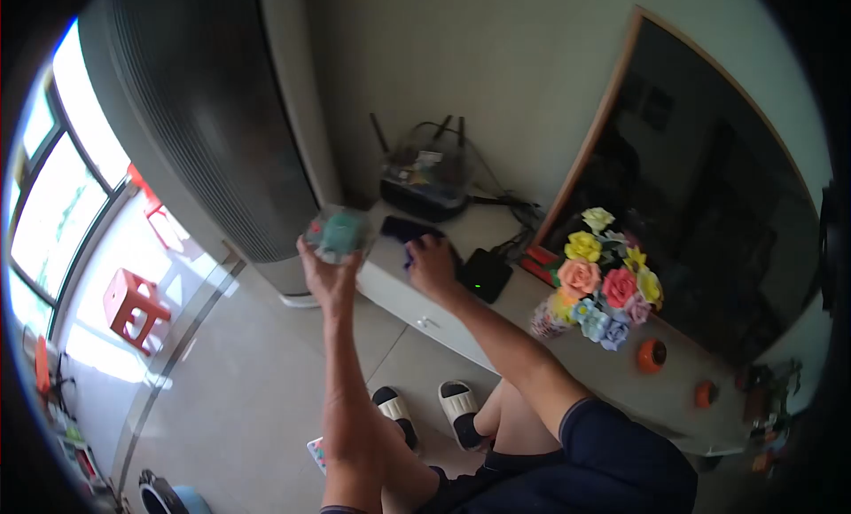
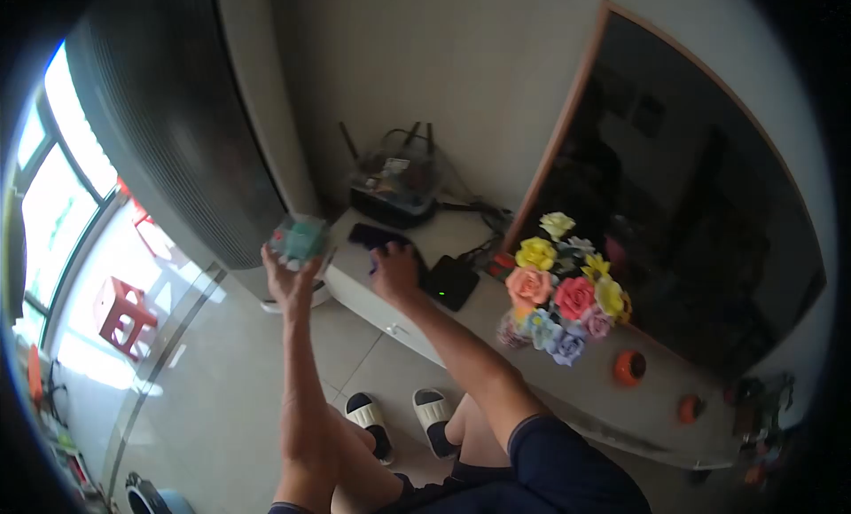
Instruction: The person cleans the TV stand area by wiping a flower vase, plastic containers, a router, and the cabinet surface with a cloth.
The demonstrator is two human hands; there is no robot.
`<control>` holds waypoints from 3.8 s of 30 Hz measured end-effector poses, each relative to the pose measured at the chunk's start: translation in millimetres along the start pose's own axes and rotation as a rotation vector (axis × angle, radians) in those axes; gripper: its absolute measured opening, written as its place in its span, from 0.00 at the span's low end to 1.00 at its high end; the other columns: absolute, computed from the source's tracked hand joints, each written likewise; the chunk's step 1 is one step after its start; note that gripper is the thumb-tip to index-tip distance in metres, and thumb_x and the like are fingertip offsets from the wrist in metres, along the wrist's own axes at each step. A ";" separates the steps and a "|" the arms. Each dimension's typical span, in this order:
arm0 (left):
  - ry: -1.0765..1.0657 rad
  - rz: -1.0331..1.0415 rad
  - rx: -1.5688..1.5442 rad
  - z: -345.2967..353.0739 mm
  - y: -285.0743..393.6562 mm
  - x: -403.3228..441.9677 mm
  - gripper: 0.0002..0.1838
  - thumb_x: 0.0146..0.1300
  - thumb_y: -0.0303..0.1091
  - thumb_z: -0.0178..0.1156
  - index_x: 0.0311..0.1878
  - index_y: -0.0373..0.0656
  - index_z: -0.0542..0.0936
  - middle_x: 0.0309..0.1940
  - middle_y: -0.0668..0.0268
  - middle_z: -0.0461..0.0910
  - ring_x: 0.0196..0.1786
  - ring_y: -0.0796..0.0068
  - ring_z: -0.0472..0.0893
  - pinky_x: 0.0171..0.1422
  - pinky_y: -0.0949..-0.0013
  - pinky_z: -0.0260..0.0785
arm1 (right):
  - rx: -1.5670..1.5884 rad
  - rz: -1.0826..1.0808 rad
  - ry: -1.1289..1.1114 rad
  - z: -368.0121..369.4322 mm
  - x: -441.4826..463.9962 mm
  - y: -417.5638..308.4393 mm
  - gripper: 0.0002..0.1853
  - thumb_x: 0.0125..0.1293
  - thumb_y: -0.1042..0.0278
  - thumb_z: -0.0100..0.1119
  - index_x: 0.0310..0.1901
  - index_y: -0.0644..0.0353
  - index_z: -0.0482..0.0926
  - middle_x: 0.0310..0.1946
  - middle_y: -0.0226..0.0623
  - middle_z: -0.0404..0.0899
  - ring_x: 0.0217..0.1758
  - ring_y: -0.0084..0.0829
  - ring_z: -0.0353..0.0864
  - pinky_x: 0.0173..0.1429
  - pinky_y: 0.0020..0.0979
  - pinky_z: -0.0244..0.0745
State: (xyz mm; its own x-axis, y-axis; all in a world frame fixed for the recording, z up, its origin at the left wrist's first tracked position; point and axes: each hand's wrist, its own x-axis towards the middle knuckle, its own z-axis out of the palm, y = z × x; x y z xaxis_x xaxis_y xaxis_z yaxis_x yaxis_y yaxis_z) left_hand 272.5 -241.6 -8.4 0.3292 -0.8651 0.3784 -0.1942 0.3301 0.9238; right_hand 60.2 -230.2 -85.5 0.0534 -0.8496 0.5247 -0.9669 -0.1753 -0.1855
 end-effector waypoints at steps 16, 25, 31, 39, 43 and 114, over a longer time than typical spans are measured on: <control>-0.112 -0.136 0.341 2.2 41.0 -3.5 0.57 0.44 0.45 0.72 0.76 0.30 0.56 0.65 0.42 0.71 0.67 0.44 0.74 0.70 0.53 0.68 | -0.144 0.156 -0.137 -23.4 13.7 -3.3 0.16 0.47 0.71 0.66 0.40 0.57 0.80 0.45 0.43 0.76 0.51 0.50 0.76 0.53 0.50 0.74; -0.079 -0.183 0.361 -3.0 47.1 -6.3 0.58 0.43 0.46 0.74 0.75 0.30 0.56 0.64 0.42 0.73 0.66 0.46 0.75 0.69 0.55 0.69 | 0.137 -0.233 -0.015 -38.6 -15.2 -30.5 0.15 0.50 0.72 0.66 0.42 0.56 0.80 0.44 0.41 0.77 0.50 0.46 0.75 0.61 0.46 0.67; -0.072 -0.096 0.426 -14.6 40.3 -4.5 0.57 0.44 0.46 0.73 0.74 0.28 0.56 0.65 0.41 0.71 0.66 0.45 0.74 0.69 0.53 0.68 | 0.028 -0.114 0.047 8.8 28.7 -17.1 0.20 0.54 0.71 0.66 0.50 0.57 0.79 0.48 0.42 0.77 0.53 0.52 0.73 0.51 0.51 0.75; -0.050 -0.106 0.401 -28.9 37.4 4.2 0.57 0.44 0.44 0.73 0.75 0.29 0.56 0.63 0.42 0.73 0.65 0.46 0.75 0.69 0.55 0.69 | -0.042 -0.008 -0.006 37.6 76.4 -45.8 0.21 0.54 0.69 0.65 0.52 0.57 0.80 0.45 0.42 0.78 0.49 0.50 0.76 0.56 0.51 0.72; -0.008 -0.032 0.409 -20.2 23.2 3.4 0.58 0.43 0.45 0.74 0.76 0.32 0.56 0.62 0.44 0.75 0.64 0.48 0.77 0.69 0.56 0.70 | 0.004 -0.109 -0.075 53.9 85.0 -38.7 0.19 0.53 0.68 0.65 0.49 0.58 0.81 0.47 0.39 0.77 0.53 0.52 0.73 0.49 0.49 0.76; -0.064 -0.121 0.258 129.4 -78.2 -24.1 0.38 0.51 0.30 0.69 0.66 0.28 0.68 0.60 0.37 0.74 0.63 0.38 0.74 0.68 0.46 0.66 | 0.067 -0.237 -0.614 -94.1 -82.1 -22.7 0.18 0.47 0.72 0.66 0.44 0.53 0.87 0.47 0.43 0.82 0.52 0.50 0.76 0.63 0.43 0.70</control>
State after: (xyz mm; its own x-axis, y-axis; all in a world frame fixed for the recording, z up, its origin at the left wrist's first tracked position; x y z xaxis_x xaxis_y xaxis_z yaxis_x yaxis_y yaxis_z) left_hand 160.2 -295.4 -97.5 0.3068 -0.9171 0.2546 -0.3883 0.1237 0.9132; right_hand 54.2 -109.7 -46.2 0.4150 -0.9098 -0.0077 -0.8947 -0.4065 -0.1854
